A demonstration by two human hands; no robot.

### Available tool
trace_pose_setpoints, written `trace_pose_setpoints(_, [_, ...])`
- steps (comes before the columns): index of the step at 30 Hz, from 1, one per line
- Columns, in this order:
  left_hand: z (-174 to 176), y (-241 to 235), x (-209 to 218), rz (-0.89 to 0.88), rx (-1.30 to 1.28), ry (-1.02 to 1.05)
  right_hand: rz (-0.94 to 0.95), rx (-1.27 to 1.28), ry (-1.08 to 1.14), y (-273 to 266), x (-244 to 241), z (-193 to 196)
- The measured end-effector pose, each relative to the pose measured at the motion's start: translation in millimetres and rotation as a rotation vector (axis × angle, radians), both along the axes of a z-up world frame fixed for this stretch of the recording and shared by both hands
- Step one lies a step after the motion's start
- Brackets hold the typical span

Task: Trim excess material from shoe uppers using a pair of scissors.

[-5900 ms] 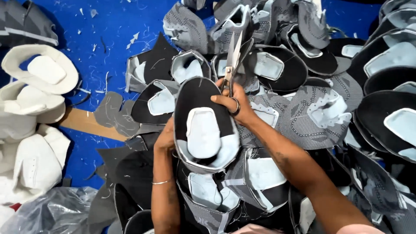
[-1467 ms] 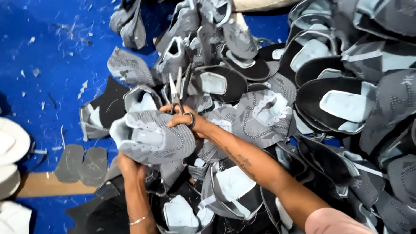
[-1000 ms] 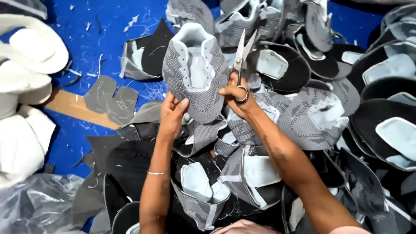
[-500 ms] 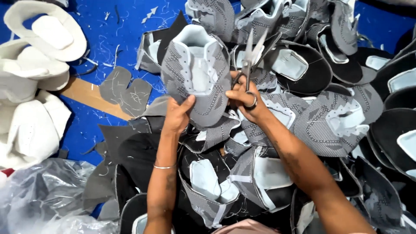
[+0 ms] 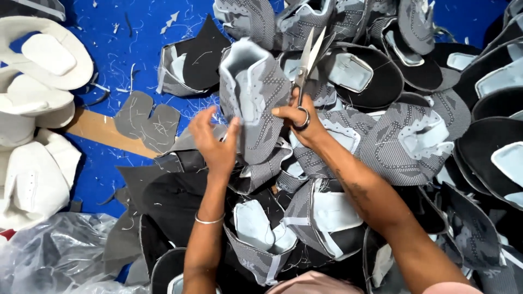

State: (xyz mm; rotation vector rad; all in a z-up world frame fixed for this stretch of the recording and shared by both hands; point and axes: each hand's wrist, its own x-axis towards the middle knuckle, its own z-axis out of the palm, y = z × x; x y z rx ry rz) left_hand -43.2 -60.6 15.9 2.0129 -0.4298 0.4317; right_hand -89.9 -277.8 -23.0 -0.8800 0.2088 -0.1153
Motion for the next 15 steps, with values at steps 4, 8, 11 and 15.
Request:
trace_pose_setpoints(4, [10.0, -16.5, -14.2, -0.211, 0.06, -0.092, 0.0, -0.341, 0.006, -0.8, 0.3, -18.8])
trace_pose_setpoints(8, [20.0, -24.6, -19.9, -0.206, 0.066, 0.065, 0.167, -0.477, -0.008, 3.8, -2.5, 6.1])
trace_pose_setpoints(11, [-3.5, -17.8, -12.1, -0.201, 0.077, 0.126, 0.209, -0.511, -0.08, 8.6, 2.2, 26.6])
trace_pose_setpoints(15, [-10.4, -12.2, -11.7, -0.208, 0.069, -0.036, 0.213, -0.507, -0.069, 8.8, -1.5, 15.0])
